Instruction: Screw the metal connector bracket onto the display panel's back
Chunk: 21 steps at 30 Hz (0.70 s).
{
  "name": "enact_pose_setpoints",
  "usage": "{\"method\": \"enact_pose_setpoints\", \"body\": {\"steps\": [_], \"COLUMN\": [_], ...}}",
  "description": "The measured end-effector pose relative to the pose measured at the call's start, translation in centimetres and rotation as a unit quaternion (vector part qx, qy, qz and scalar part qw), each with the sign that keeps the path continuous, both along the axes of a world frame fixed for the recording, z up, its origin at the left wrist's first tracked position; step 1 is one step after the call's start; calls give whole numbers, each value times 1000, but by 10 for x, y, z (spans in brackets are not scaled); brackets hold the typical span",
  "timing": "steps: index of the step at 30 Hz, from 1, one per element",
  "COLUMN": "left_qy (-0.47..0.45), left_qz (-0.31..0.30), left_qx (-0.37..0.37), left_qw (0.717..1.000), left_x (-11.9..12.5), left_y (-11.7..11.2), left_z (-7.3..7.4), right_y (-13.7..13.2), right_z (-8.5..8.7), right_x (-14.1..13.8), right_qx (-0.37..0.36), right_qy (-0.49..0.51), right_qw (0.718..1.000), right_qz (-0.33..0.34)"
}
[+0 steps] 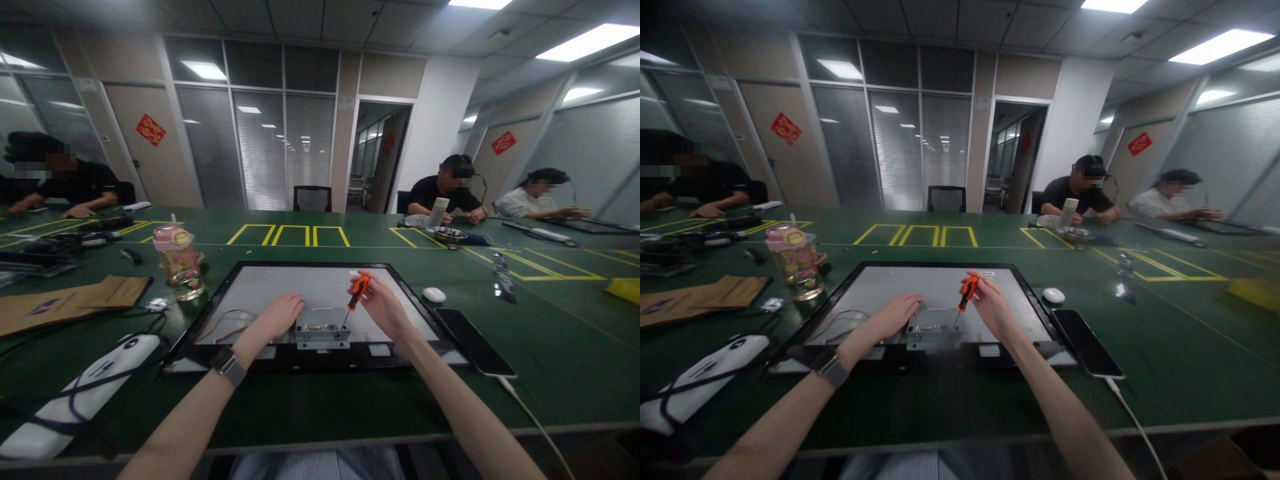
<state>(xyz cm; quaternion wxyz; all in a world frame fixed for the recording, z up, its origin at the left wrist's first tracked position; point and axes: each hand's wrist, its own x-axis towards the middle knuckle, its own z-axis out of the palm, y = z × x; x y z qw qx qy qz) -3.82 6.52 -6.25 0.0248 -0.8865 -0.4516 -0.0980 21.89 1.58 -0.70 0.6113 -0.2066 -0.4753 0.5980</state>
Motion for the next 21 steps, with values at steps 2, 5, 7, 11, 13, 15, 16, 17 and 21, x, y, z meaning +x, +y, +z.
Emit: {"method": "enact_pose_setpoints", "body": {"steps": [2, 5, 7, 11, 13, 15, 16, 17, 21], "left_qy": [2, 11, 12, -4, -12, -14, -13, -12, -14], "left_qz": [-1, -4, -8, -12, -10, -6, -4, -3, -1], "left_qx": [4, 10, 13, 13, 10, 4, 1, -3, -8], "left_qw": [1000, 1000, 1000, 1000, 1000, 1000, 1000, 1000, 1000], "left_x": [0, 0, 0, -1, -1, -1, -2, -2, -2], "left_y": [0, -1, -1, 1, 2, 2, 2, 2, 2], "left_z": [0, -1, -1, -4, -4, -4, -4, -4, -3], "right_y": [-1, -2, -2, -1, -1, -1, -1, -1, -2], "right_z": [0, 0, 0, -1, -1, -1, -1, 0, 2], "right_x": [0, 0, 0, 1, 1, 1, 1, 0, 0], "right_qx": [5, 11, 14, 16, 10, 4, 2, 1, -3], "right_qy": [0, -2, -5, 8, 6, -4, -8, -10, -2], "right_qw": [1000, 1000, 1000, 1000, 1000, 1000, 1000, 1000, 1000], "right_qz": [-1, -12, -19, -15, -9, -4, -3, -1, 12]}}
